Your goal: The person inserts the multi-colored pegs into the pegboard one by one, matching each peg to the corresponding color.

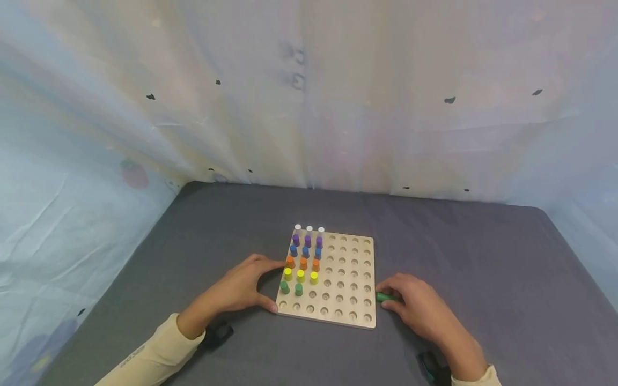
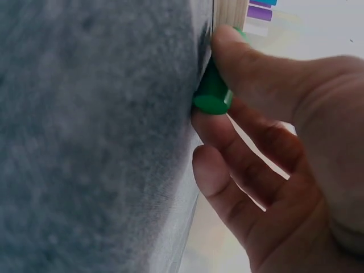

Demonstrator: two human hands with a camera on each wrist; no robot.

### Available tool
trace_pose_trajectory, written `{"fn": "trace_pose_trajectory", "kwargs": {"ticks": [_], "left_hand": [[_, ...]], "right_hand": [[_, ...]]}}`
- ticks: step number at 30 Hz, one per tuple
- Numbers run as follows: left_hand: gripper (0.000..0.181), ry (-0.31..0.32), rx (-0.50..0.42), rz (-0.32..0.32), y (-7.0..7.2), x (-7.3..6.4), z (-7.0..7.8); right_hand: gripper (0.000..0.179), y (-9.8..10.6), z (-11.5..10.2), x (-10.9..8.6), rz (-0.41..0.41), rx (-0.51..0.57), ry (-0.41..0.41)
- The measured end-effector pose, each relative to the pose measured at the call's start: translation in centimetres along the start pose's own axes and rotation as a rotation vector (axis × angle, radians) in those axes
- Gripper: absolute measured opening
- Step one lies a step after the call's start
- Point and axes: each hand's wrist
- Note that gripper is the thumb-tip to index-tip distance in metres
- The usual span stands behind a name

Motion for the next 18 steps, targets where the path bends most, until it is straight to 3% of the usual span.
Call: {"fn": "trace_pose_trajectory", "kwargs": {"ticks": [9, 18], "left_hand": [[0.093, -0.003, 0.004, -0.001, -0.3, -0.2, 0.2], [0.092, 0.018, 0.001, 0.005, -0.2, -0.5, 0.3]], "right_hand": [[0.032, 0.2, -0.1, -0.3, 0.099, -0.06, 0.051], [0.027, 0.4, -1.3, 0.9, 0.115, -0.047, 0.01]]}}
Point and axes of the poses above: each hand's wrist, its own x-axis towards the middle knuckle, its own y-axis out of the back of the hand, z = x × y, and after that the axes turned 15 degrees about z, right-handed
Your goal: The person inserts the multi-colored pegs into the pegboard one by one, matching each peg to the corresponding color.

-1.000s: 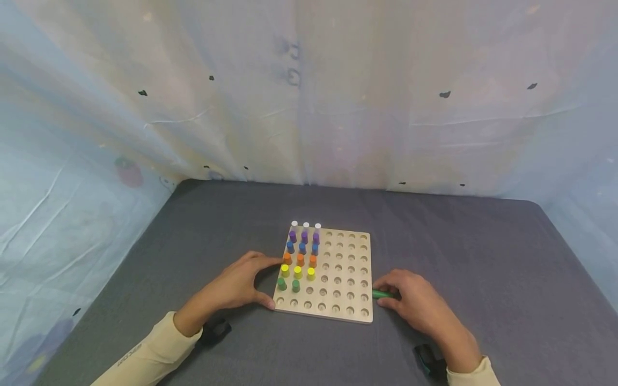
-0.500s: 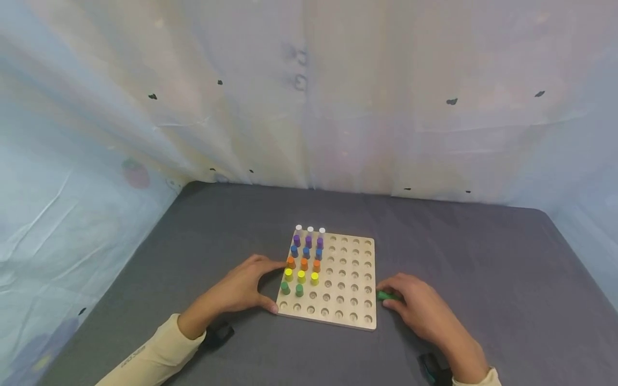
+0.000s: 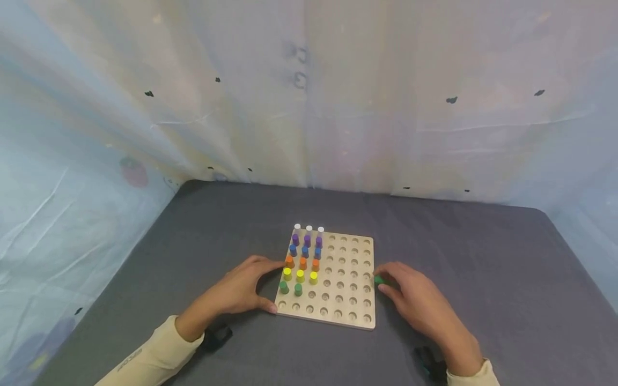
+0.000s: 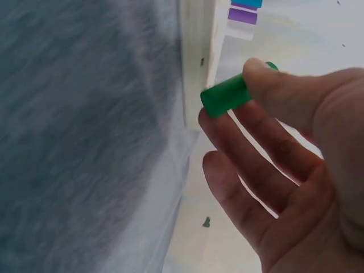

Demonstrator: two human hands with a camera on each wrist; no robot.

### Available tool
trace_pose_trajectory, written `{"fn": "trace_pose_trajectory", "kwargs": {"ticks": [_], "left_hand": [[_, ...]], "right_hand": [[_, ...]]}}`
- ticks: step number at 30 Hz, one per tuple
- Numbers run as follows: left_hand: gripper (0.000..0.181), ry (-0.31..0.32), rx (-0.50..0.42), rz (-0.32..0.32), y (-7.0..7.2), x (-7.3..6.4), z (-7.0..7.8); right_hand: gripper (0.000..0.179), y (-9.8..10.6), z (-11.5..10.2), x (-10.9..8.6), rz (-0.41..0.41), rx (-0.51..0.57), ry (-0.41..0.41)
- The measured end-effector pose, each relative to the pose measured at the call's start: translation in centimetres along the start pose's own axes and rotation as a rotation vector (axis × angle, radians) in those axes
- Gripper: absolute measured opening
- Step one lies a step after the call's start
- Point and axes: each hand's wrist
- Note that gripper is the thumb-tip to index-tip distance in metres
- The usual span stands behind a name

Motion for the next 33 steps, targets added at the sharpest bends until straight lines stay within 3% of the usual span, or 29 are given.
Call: {"fn": "trace_pose_trajectory", "kwargs": {"ticks": [5, 18, 33], "left_hand": [[0.092, -0.004, -0.02, 0.02, -0.1, 0.0, 0.1], [0.091, 0.066, -0.033, -0.005, 0.2, 0.0, 0.3], [0.09, 0.07, -0.017, 0.002, 0.0, 0.2, 0.3]], "right_hand": [[0.027, 0.0, -1.1, 0.7, -0.018, 0.023, -0.047], [0.022, -1.2, -4.7, 2.9, -0.06, 0.141, -0.023], [0.02, -3.5, -8.0, 3.1, -0.11, 0.216, 0.023]]}}
Point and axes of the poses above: each hand's wrist, its own x-axis towards the middle knuckle, its own y-axis out of the back of the hand, z = x × y, and after that the axes turned 15 degrees about z, right-handed
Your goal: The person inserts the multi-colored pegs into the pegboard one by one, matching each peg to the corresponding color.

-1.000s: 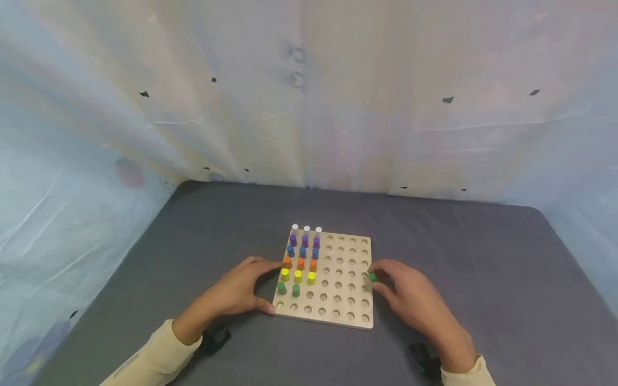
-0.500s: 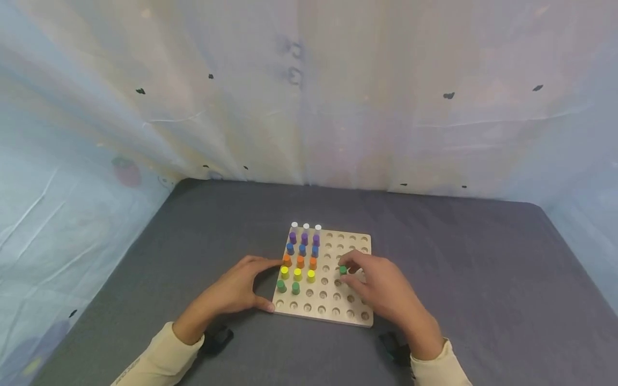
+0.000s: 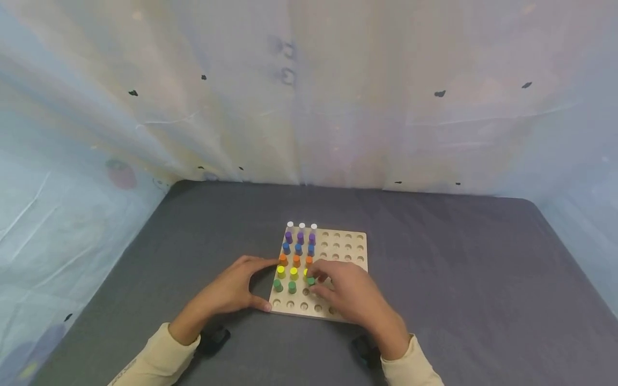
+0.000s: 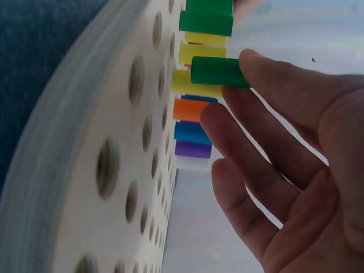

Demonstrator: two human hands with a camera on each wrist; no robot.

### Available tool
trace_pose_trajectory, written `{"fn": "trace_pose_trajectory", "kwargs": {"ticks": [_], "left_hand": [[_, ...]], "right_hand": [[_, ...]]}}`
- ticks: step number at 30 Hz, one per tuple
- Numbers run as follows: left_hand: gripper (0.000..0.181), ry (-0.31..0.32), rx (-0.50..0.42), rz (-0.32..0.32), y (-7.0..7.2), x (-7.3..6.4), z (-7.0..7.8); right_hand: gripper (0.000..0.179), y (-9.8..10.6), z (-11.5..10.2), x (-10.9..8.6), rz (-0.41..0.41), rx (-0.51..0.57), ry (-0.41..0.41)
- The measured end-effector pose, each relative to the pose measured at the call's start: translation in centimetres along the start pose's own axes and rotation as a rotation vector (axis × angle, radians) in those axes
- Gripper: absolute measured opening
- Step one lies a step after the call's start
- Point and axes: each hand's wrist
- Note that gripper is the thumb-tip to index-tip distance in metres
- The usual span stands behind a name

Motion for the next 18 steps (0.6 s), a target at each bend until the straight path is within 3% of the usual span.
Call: {"fn": "trace_pose_trajectory", "kwargs": {"ticks": [18], "left_hand": [[0.091, -0.017, 0.002, 0.022, 0.0, 0.0, 0.1]], "right_hand": [[0.017, -1.7, -0.1, 0.1, 0.022, 0.008, -0.018]]}}
Point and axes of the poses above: each hand's wrist, its own x-axis towards the middle knuckle, its own y-axis out of the back of the hand, z = x × y, and after that the axes turned 15 degrees about z, right-handed
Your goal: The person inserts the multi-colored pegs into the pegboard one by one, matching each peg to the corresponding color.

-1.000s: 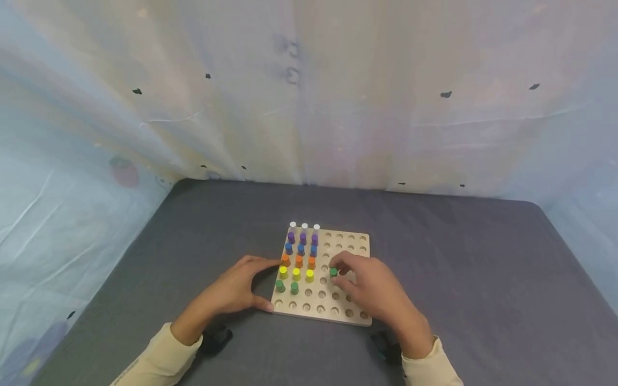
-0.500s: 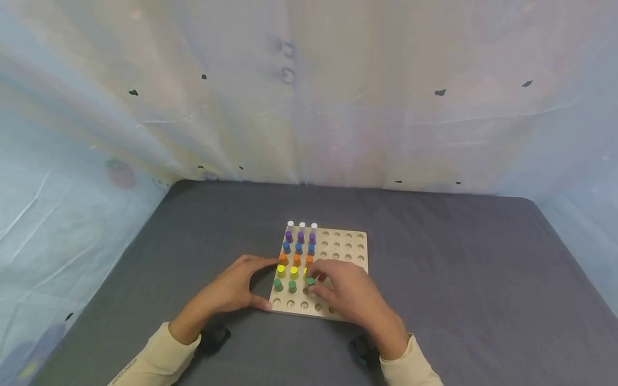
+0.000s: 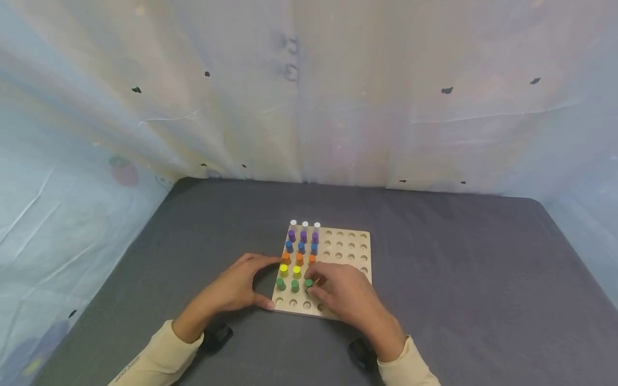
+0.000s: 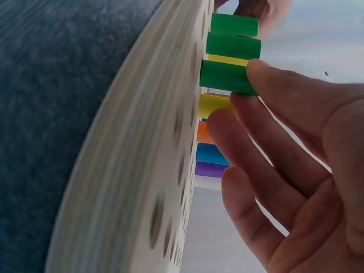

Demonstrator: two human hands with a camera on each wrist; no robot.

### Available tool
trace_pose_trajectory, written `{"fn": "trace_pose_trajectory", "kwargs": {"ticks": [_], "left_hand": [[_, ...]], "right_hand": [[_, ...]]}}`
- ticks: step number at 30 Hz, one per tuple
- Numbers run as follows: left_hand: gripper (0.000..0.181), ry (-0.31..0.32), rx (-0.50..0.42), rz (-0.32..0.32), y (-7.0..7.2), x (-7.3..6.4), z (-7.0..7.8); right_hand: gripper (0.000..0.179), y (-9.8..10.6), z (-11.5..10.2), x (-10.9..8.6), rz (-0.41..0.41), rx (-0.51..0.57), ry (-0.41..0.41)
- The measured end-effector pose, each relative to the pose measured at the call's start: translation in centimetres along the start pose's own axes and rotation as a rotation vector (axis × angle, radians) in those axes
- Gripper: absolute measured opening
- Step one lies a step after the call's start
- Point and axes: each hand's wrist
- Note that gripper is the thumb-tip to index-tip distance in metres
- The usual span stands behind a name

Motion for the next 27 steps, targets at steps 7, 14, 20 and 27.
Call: {"fn": "trace_pose_trajectory", "kwargs": {"ticks": [7, 14, 20, 27], "left_hand": [[0.09, -0.002, 0.002, -0.01, -0.11, -0.12, 0.0], [0.09, -0.017, 0.004, 0.005, -0.16, -0.21, -0.18], [0.09, -0.013, 0.004, 0.018, -0.16, -0.26, -0.17], [0.09, 0.005, -0.018, -0.003, -0.4, -0.53, -0.07]], "right_hand": [[0.019, -0.14, -0.14, -0.28, 0.022, -0.012, 0.003], [0.019, -0.3, -0.41, -0.2, 0.031, -0.016, 0.019], [0.017, -0.37, -0.33, -0.17, 0.002, -0.032, 0.038], [0.018, -0.54, -0.04, -0.58, -0.012, -0.041, 0.03]]}}
Point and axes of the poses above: each hand's wrist, its own x-axis towards the middle knuckle, its own y-axis out of the back of the hand, z = x × y, and after that the axes turned 15 degrees about z, right-handed
